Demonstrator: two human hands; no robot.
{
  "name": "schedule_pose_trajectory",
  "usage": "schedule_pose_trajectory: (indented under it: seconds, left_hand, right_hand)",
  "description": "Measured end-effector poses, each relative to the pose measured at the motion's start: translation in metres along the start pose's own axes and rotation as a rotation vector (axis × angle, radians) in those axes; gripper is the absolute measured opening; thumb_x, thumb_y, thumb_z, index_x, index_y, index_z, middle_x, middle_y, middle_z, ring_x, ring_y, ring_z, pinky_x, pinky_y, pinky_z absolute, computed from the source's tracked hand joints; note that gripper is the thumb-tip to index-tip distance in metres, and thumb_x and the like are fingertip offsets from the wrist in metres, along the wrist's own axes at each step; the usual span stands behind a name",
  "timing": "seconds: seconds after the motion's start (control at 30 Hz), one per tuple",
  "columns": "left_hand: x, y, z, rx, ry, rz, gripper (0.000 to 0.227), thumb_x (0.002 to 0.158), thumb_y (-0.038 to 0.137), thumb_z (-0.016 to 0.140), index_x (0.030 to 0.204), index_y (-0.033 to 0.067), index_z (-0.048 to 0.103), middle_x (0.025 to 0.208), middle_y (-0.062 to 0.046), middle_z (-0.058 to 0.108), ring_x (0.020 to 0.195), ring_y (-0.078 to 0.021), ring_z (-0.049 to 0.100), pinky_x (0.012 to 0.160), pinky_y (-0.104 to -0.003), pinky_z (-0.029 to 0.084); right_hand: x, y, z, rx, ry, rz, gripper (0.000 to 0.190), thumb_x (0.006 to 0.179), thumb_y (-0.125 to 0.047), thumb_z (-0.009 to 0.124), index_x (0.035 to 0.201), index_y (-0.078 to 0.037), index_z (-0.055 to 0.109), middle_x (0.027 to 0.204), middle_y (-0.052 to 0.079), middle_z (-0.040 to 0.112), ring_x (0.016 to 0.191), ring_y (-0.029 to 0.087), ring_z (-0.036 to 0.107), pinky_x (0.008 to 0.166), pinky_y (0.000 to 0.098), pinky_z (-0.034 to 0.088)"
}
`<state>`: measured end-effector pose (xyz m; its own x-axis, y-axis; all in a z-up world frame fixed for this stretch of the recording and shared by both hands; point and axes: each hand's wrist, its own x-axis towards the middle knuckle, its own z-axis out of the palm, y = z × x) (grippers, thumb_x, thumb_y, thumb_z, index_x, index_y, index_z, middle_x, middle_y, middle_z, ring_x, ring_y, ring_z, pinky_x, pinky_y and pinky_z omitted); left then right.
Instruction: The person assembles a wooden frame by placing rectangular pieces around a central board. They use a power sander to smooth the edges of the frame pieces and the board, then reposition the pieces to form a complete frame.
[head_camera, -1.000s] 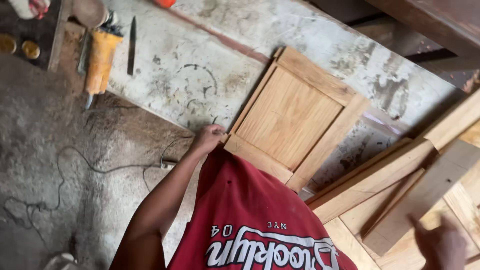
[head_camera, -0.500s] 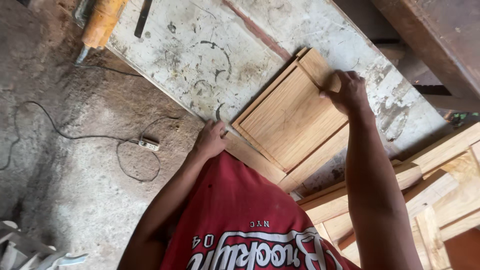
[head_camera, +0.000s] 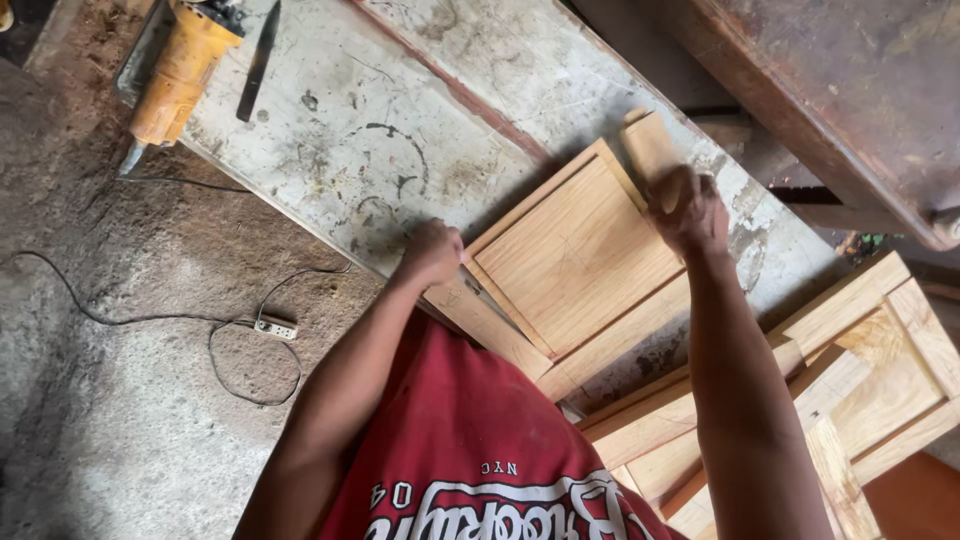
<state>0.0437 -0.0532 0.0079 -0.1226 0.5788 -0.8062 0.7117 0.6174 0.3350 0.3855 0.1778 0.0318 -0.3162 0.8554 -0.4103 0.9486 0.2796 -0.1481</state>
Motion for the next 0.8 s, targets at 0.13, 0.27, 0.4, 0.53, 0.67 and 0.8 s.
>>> schedule_pose_trajectory:
  seconds: [0.13,0.27,0.4,0.53,0.67,0.8]
  left_hand:
    - [0.006,-0.017,0.009,-0.068,0.175,0.137,0.013,0.096,0.014,0.067,0.099,0.0081,0.078,0.121,-0.014,0.071,0.122,-0.0273,0.062,0.113,-0.041,0.051]
    - [0.006,-0.004,-0.011,-0.441,0.029,-0.118,0.021,0.099,0.021,0.063,0.116,0.0087,0.066,0.124,-0.018,0.068,0.117,-0.0312,0.063,0.101,-0.051,0.05]
    - [0.013,0.026,-0.028,-0.309,-0.01,-0.05,0.048,0.093,0.034,0.063,0.133,0.0085,0.057,0.131,-0.023,0.065,0.123,-0.0394,0.061,0.106,-0.053,0.048]
    - [0.018,0.055,-0.006,0.024,0.175,0.003,0.069,0.092,0.048,0.062,0.14,-0.0002,0.05,0.15,-0.03,0.04,0.135,-0.0415,0.046,0.111,-0.058,0.033]
    - [0.038,0.061,-0.006,0.008,0.143,-0.107,0.08,0.087,0.048,0.069,0.144,-0.0021,0.045,0.151,-0.031,0.034,0.137,-0.054,0.039,0.108,-0.055,0.038]
    - [0.037,0.049,0.0,-0.005,-0.038,-0.074,0.082,0.088,0.051,0.073,0.141,-0.006,0.047,0.137,-0.031,0.053,0.123,-0.0435,0.057,0.103,-0.047,0.05]
  right_hand:
    - [-0.001,0.019,0.009,0.069,0.134,-0.008,0.05,0.1,-0.042,0.07,0.132,-0.006,0.056,0.121,0.03,0.062,0.104,0.048,0.066,0.085,0.0545,0.057]
    - [-0.004,0.036,0.025,0.185,0.146,-0.02,0.058,0.099,-0.043,0.072,0.139,-0.003,0.056,0.13,0.032,0.061,0.115,0.05,0.061,0.096,0.0538,0.052]
    - [-0.02,0.036,0.021,0.148,0.288,0.104,0.074,0.096,-0.041,0.078,0.151,-0.001,0.048,0.149,0.031,0.046,0.133,0.051,0.049,0.109,0.0545,0.044]
    - [-0.082,0.026,0.016,0.322,-0.031,0.581,0.084,0.088,-0.031,0.073,0.157,-0.01,0.03,0.161,0.031,0.01,0.141,0.051,0.029,0.103,0.0684,0.033]
    - [-0.102,0.008,0.025,0.354,-0.113,0.606,0.079,0.086,-0.022,0.071,0.157,-0.016,0.036,0.164,0.028,0.018,0.142,0.056,0.033,0.114,0.0639,0.036]
    - [-0.126,0.022,0.039,0.26,-0.007,0.393,0.088,0.09,-0.028,0.069,0.162,-0.008,0.023,0.152,0.033,0.029,0.136,0.054,0.042,0.112,0.068,0.033]
